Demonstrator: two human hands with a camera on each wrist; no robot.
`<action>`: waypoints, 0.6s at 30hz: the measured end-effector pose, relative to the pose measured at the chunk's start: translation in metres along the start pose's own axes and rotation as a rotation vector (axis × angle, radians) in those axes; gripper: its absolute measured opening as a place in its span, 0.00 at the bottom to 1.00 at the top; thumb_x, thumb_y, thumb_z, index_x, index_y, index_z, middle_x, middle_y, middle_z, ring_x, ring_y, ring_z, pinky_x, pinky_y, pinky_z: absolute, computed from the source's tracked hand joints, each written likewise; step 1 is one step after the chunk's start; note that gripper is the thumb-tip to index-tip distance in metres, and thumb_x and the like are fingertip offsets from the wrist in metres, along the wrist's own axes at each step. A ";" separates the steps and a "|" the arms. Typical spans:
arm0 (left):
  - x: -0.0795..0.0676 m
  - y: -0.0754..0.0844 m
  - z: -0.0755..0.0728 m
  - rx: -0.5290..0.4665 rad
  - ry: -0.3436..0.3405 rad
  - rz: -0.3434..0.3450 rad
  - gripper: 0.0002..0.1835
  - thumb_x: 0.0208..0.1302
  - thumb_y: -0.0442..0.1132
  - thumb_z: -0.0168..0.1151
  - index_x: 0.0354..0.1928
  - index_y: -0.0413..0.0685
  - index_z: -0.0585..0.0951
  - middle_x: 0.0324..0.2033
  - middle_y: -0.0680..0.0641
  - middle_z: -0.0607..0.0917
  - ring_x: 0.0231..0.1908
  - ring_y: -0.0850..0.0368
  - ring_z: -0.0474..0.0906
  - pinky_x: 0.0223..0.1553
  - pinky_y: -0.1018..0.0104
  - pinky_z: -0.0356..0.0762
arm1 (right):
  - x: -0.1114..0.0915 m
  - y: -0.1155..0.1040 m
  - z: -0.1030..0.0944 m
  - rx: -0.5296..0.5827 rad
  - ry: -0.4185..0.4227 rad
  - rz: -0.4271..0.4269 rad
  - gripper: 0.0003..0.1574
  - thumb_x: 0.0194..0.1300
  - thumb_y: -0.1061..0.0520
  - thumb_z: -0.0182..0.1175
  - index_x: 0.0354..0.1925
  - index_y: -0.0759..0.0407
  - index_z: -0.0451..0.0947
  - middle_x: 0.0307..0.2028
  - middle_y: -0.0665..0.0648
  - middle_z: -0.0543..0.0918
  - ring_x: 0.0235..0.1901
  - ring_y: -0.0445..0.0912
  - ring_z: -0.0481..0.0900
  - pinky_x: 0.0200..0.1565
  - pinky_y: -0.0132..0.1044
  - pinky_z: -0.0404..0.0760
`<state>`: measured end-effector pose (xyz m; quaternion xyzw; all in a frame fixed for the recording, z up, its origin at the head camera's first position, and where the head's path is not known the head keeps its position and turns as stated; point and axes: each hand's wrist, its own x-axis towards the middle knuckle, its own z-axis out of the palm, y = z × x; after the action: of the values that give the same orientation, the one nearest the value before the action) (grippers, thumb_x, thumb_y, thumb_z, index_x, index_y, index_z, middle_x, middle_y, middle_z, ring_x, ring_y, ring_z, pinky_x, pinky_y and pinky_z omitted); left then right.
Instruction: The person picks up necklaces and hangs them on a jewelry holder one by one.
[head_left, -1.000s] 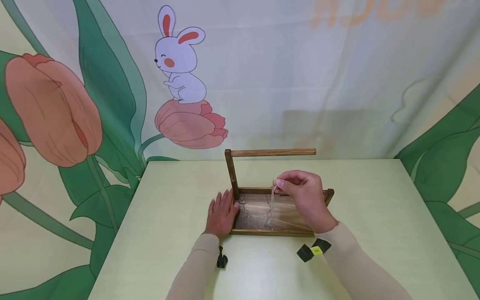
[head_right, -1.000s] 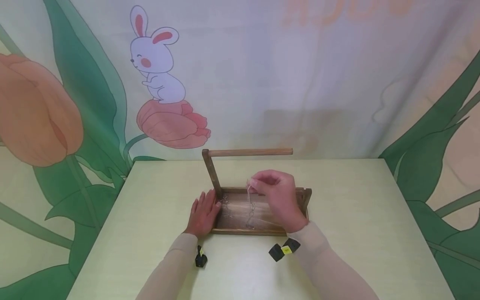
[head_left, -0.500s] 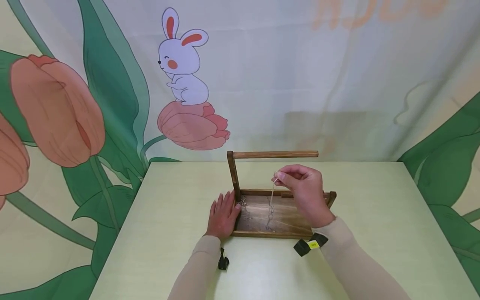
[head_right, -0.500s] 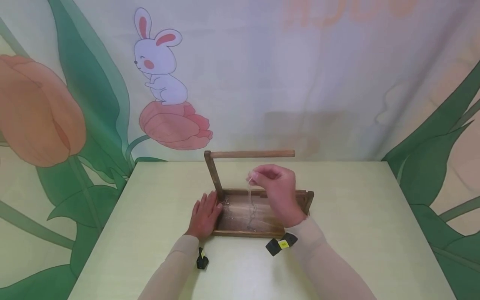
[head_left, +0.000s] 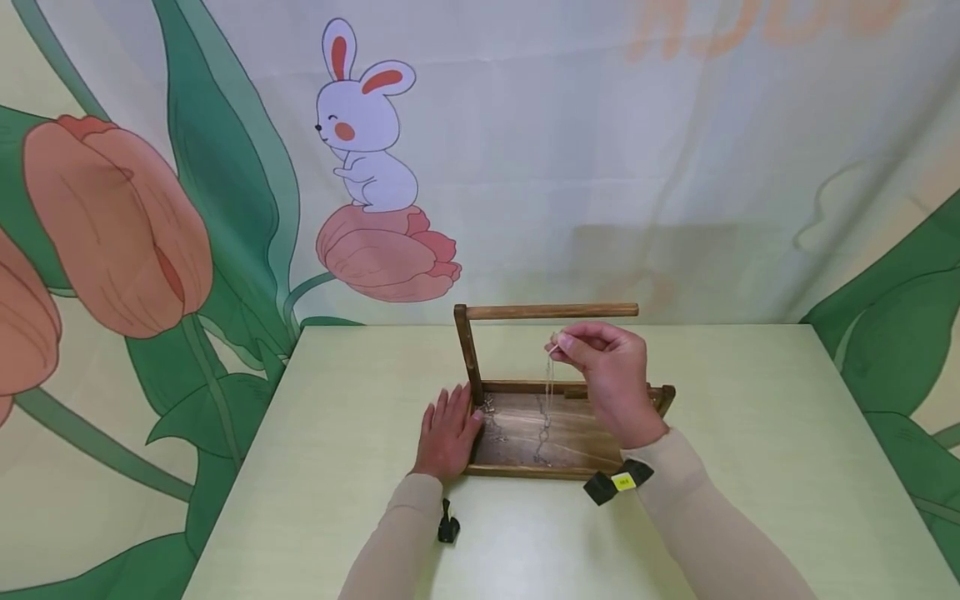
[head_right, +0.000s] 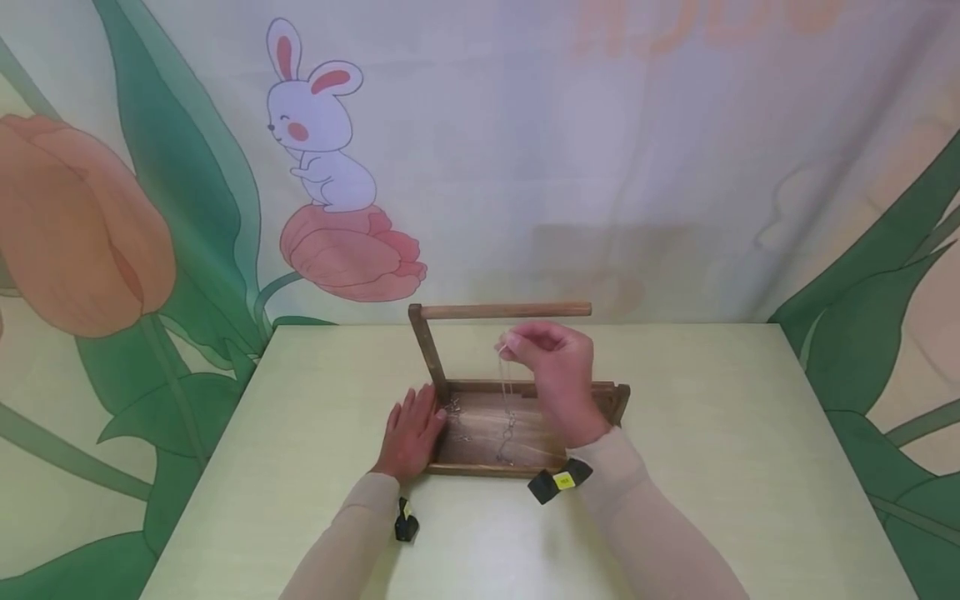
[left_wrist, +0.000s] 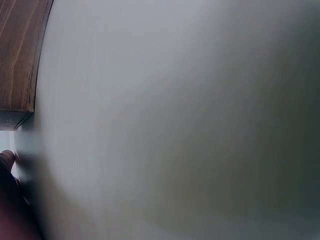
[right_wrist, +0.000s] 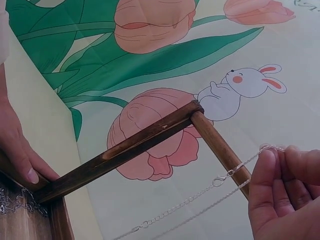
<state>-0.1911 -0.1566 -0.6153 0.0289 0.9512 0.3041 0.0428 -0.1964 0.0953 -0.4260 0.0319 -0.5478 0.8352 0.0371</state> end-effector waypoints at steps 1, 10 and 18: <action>0.000 0.000 0.000 0.001 0.001 0.000 0.35 0.83 0.60 0.37 0.85 0.58 0.51 0.84 0.48 0.54 0.85 0.44 0.41 0.84 0.43 0.34 | 0.000 0.000 0.000 0.004 0.005 0.001 0.04 0.66 0.71 0.67 0.37 0.66 0.87 0.31 0.53 0.92 0.33 0.44 0.92 0.44 0.38 0.92; -0.001 0.000 -0.001 0.013 0.006 -0.002 0.35 0.83 0.59 0.37 0.85 0.58 0.50 0.84 0.48 0.54 0.85 0.44 0.41 0.85 0.44 0.34 | 0.004 -0.001 -0.002 0.030 0.027 -0.011 0.03 0.66 0.71 0.67 0.36 0.67 0.87 0.31 0.53 0.92 0.31 0.44 0.92 0.44 0.37 0.92; -0.002 0.001 -0.001 0.009 0.003 -0.008 0.35 0.83 0.59 0.38 0.85 0.57 0.51 0.84 0.48 0.54 0.85 0.44 0.41 0.84 0.43 0.34 | 0.005 -0.004 -0.008 0.007 0.044 -0.028 0.05 0.66 0.69 0.68 0.40 0.73 0.85 0.32 0.53 0.92 0.32 0.44 0.92 0.46 0.38 0.91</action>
<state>-0.1893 -0.1566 -0.6143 0.0248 0.9528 0.2996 0.0426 -0.2015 0.1039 -0.4251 0.0213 -0.5433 0.8371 0.0606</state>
